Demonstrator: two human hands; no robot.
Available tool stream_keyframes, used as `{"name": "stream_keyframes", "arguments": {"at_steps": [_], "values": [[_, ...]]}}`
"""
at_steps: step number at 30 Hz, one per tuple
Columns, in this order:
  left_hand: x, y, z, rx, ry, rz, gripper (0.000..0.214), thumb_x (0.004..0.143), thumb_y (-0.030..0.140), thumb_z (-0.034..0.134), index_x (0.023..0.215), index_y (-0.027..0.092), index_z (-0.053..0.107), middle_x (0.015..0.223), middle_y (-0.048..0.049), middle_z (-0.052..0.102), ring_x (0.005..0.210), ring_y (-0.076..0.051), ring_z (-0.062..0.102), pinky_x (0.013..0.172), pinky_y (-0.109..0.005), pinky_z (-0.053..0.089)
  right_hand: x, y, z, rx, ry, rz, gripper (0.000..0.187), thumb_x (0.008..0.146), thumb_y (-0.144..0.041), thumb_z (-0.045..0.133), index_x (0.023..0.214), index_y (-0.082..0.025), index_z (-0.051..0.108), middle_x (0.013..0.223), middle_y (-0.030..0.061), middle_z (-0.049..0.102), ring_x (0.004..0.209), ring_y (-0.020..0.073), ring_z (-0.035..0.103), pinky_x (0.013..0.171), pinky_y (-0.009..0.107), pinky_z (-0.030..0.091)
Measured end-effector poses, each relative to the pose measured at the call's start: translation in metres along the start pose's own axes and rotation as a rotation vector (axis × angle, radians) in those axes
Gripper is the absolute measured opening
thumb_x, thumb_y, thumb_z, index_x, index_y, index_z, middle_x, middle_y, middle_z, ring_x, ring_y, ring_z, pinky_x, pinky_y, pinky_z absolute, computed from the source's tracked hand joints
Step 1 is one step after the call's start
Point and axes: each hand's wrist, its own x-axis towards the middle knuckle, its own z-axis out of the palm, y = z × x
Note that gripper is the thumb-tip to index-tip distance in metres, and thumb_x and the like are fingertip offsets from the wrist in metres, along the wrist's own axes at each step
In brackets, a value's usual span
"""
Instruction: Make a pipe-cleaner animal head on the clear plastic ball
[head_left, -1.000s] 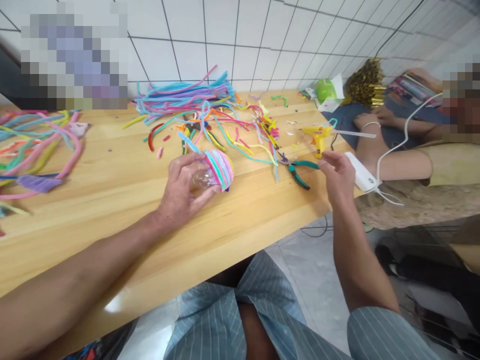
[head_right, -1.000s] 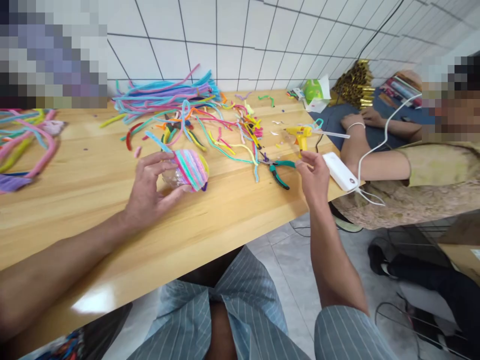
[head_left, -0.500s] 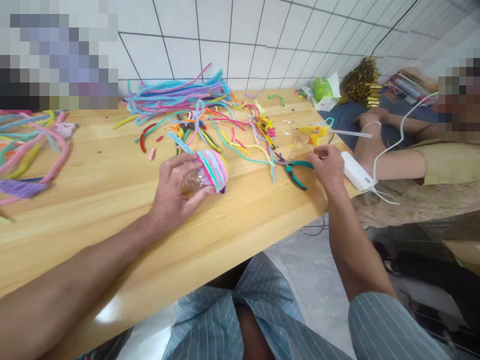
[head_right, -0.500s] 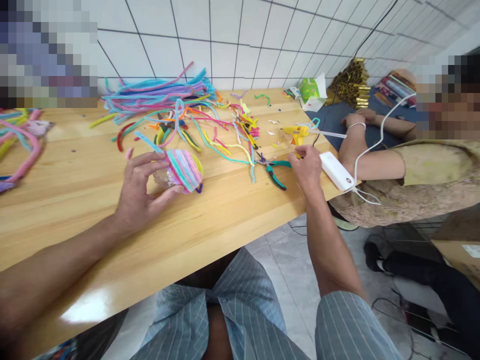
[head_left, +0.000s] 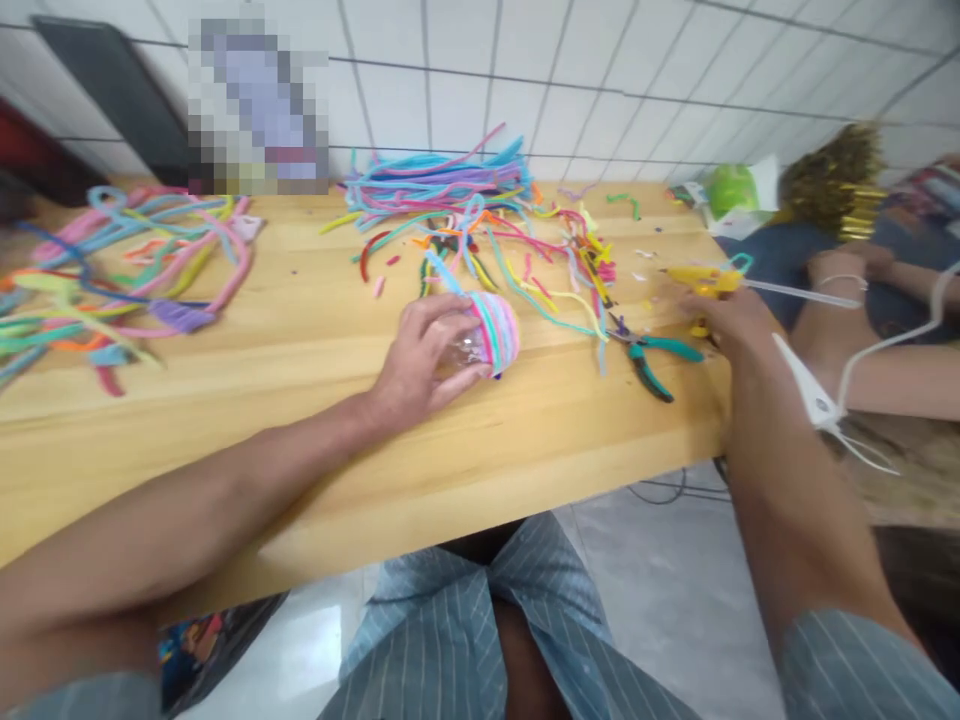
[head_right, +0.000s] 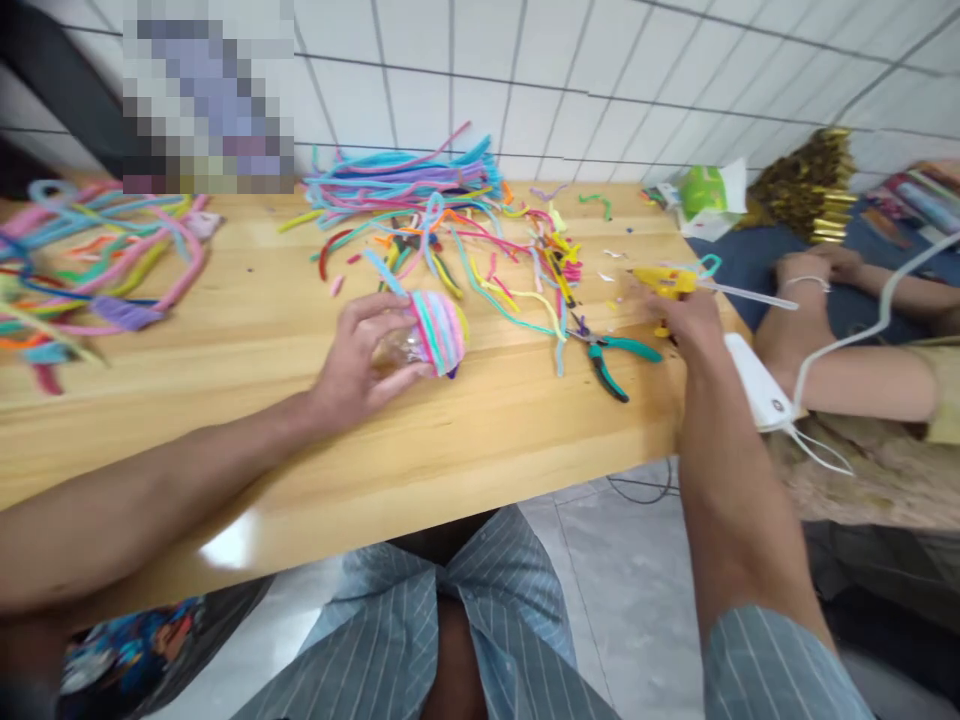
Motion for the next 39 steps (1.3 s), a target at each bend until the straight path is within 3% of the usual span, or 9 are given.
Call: {"name": "stream_keyframes", "arguments": {"at_steps": [3, 5, 6, 9, 14, 17, 24, 29, 39], "values": [[0.002, 0.0, 0.003, 0.004, 0.015, 0.033, 0.053, 0.102, 0.046, 0.075, 0.146, 0.027, 0.054, 0.145, -0.0149, 0.063, 0.137, -0.03, 0.063, 0.115, -0.053, 0.055, -0.001, -0.028, 0.0, 0.034, 0.075, 0.205, 0.018, 0.079, -0.024, 0.08, 0.075, -0.023, 0.063, 0.065, -0.0009, 0.061, 0.059, 0.0146, 0.048, 0.062, 0.037, 0.043], [0.002, -0.001, 0.004, -0.003, 0.032, 0.044, 0.052, 0.102, 0.048, 0.075, 0.145, 0.027, 0.055, 0.144, -0.0152, 0.063, 0.136, -0.03, 0.063, 0.114, -0.052, 0.055, -0.013, -0.051, -0.007, 0.167, 0.134, 0.285, 0.012, 0.077, -0.018, 0.08, 0.077, -0.021, 0.069, 0.075, 0.0036, 0.069, 0.063, 0.0146, 0.053, 0.068, 0.038, 0.046], [0.003, -0.002, 0.005, -0.008, 0.032, 0.044, 0.052, 0.102, 0.049, 0.075, 0.145, 0.027, 0.055, 0.145, -0.0155, 0.063, 0.136, -0.03, 0.063, 0.114, -0.052, 0.055, -0.023, -0.063, -0.013, 0.242, 0.114, 0.223, 0.009, 0.076, -0.016, 0.078, 0.081, -0.021, 0.072, 0.086, 0.0074, 0.075, 0.068, 0.0155, 0.06, 0.073, 0.038, 0.049], [0.002, -0.003, 0.006, 0.002, 0.002, 0.026, 0.054, 0.1, 0.054, 0.075, 0.143, 0.027, 0.057, 0.146, -0.0166, 0.064, 0.136, -0.032, 0.063, 0.115, -0.055, 0.053, -0.056, -0.098, -0.032, 0.378, -0.106, -0.065, 0.016, 0.079, -0.026, 0.078, 0.094, -0.022, 0.08, 0.112, 0.0156, 0.081, 0.09, 0.0235, 0.073, 0.087, 0.043, 0.056], [0.0, -0.002, 0.005, 0.042, -0.004, 0.03, 0.051, 0.101, 0.055, 0.073, 0.141, 0.026, 0.059, 0.145, -0.0163, 0.066, 0.136, -0.033, 0.063, 0.117, -0.058, 0.051, -0.103, -0.146, -0.049, 0.277, -0.395, -0.218, 0.019, 0.083, -0.044, 0.084, 0.093, -0.028, 0.083, 0.106, 0.0099, 0.085, 0.096, 0.0292, 0.079, 0.091, 0.049, 0.064], [0.001, 0.0, 0.005, 0.069, -0.013, 0.012, 0.051, 0.102, 0.054, 0.073, 0.141, 0.025, 0.057, 0.146, -0.0167, 0.066, 0.137, -0.033, 0.063, 0.117, -0.058, 0.051, -0.121, -0.164, -0.048, 0.295, -0.455, -0.271, 0.02, 0.083, -0.048, 0.086, 0.096, -0.032, 0.086, 0.099, 0.0053, 0.086, 0.096, 0.0292, 0.081, 0.09, 0.05, 0.068], [0.006, -0.003, 0.001, 0.093, 0.015, -0.053, 0.048, 0.104, 0.05, 0.07, 0.143, 0.025, 0.055, 0.145, -0.0148, 0.066, 0.139, -0.03, 0.062, 0.117, -0.053, 0.051, -0.117, -0.187, -0.028, 0.146, -0.63, -0.509, 0.029, 0.091, -0.064, 0.077, 0.098, -0.038, 0.086, 0.1, 0.0006, 0.084, 0.094, 0.0306, 0.079, 0.086, 0.051, 0.068], [0.005, -0.008, 0.001, 0.157, -0.003, -0.067, 0.054, 0.102, 0.06, 0.07, 0.142, 0.026, 0.057, 0.144, -0.0146, 0.067, 0.136, -0.031, 0.062, 0.118, -0.056, 0.047, -0.105, -0.192, -0.007, 0.106, -0.73, -0.614, 0.027, 0.098, -0.06, 0.069, 0.111, -0.042, 0.084, 0.107, -0.0017, 0.084, 0.105, 0.0344, 0.079, 0.094, 0.054, 0.066], [0.007, -0.009, -0.004, 0.108, -0.073, -0.146, 0.046, 0.101, 0.059, 0.071, 0.138, 0.033, 0.061, 0.146, -0.0128, 0.064, 0.139, -0.032, 0.059, 0.124, -0.063, 0.04, -0.11, -0.178, 0.009, 0.188, -0.606, -0.638, 0.023, 0.097, -0.057, 0.068, 0.089, -0.038, 0.08, 0.085, -0.0004, 0.076, 0.083, 0.0301, 0.074, 0.072, 0.045, 0.061]]}}
